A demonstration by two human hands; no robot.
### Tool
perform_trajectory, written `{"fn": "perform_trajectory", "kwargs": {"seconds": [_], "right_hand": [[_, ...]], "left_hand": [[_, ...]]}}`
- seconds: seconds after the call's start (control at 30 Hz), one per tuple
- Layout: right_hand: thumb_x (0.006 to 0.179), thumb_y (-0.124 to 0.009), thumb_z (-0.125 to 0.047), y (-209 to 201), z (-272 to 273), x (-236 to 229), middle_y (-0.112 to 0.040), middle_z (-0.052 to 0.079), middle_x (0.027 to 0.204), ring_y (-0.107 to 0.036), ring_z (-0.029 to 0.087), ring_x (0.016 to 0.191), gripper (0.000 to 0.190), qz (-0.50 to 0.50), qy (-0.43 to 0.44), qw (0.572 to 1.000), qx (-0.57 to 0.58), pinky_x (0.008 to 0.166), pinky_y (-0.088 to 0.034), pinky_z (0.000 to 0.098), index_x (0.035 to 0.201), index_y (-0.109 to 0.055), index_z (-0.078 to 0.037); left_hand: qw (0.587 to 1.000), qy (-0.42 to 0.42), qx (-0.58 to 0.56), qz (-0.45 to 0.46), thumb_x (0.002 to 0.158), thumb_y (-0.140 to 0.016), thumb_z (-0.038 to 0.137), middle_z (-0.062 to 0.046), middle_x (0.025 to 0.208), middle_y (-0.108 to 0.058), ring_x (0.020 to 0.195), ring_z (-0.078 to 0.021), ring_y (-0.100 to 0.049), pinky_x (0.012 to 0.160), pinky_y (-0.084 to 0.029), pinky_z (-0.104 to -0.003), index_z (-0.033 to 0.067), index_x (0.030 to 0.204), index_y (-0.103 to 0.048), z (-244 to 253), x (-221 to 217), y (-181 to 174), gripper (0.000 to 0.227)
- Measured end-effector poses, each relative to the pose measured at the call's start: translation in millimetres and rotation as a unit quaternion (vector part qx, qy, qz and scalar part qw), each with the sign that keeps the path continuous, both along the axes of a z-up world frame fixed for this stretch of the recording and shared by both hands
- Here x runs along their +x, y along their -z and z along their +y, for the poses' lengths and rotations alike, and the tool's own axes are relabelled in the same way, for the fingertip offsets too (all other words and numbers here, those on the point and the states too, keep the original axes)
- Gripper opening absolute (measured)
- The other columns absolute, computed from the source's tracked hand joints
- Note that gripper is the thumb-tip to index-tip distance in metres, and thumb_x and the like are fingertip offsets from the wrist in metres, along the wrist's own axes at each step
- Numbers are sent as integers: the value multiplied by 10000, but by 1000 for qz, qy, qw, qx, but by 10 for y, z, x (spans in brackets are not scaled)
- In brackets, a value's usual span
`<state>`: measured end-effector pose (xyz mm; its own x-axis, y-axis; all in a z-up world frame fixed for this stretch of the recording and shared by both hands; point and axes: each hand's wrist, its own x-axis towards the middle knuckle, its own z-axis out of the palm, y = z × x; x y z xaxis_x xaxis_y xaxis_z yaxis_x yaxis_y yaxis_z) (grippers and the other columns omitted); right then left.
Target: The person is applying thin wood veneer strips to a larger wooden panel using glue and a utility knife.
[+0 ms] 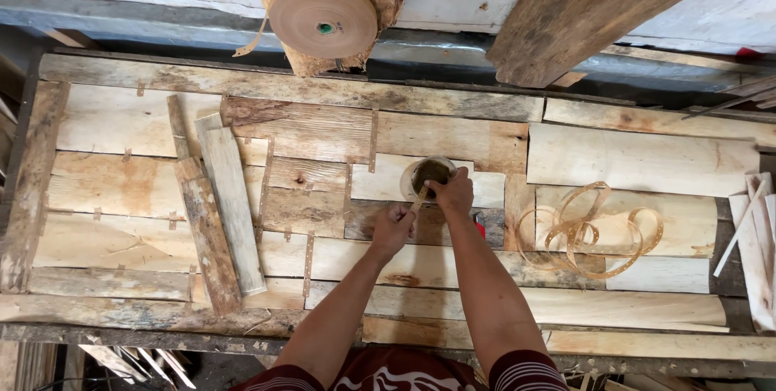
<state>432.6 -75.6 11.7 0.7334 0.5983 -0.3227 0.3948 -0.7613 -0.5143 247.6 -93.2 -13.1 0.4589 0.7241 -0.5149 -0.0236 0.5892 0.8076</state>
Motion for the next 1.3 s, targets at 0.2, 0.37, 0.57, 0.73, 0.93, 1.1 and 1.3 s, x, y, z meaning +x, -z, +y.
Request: {"fn": "perform_trajectory", "kwargs": {"seconds": [0.2,0.37,0.57,0.73,0.93,1.1,1.3], "right_hand": [[710,-923,-416,-32,-3,-11,-726,242,1008,-723,405,975,681,7,5,1000,1,819,-588,492,1111,-588,21],[889,-805,-387,196,-134,110,-700,274,1004,-696,431,946,534,-58,3,992,111,799,-563,497,1175,-625,26],[987,-669,-238,-341,-418,-76,-706,194,1017,-699,317,805,283,-57,-75,953,287,723,-569,422,1161,-696,-17],[920,-717,-216,-463,-421,-262,-725,150,999,-697,282,763,297,13,-171,955,243,697,-568,397,1175,-713,-63],[890,-777,-239,-456,-366,-362,-757,131,933,-718,301,828,183,-16,-183,968,168,718,-553,416,964,-757,-73],[890,-744,-214,-430,-517,-403,-772,105,881,-755,251,798,162,36,-152,963,219,720,-579,376,961,-738,-69],[899,-741,-194,-388,-688,-623,-767,94,868,-752,224,779,153,71,-162,955,239,708,-576,360,969,-731,-58]], "left_hand": [[998,28,45,28,1004,-648,154,-43,634,-601,539,-103,-576,530,-492,-273,20,778,-575,-107,-213,0,273],[997,-2,56,43,994,-650,182,-32,630,-609,521,-97,-575,506,-500,-273,29,785,-607,-150,-337,-165,262],[997,-11,69,33,1005,-648,204,-26,626,-595,507,-95,-567,490,-487,-268,38,802,-609,-216,-416,-83,266],[996,-7,67,60,994,-646,212,-14,652,-627,518,-85,-585,498,-485,-257,52,845,-641,-315,-386,-49,218],[991,-21,86,105,993,-654,223,-35,666,-643,520,-94,-602,496,-501,-260,27,859,-642,-358,-346,-109,238],[980,4,121,156,985,-653,218,-9,671,-569,594,-79,-490,554,-424,-279,44,924,-705,-553,-394,-514,191],[978,-78,136,134,972,-649,206,17,668,-577,602,-63,-484,547,-419,-286,23,870,-669,-931,-457,-308,210]]}}
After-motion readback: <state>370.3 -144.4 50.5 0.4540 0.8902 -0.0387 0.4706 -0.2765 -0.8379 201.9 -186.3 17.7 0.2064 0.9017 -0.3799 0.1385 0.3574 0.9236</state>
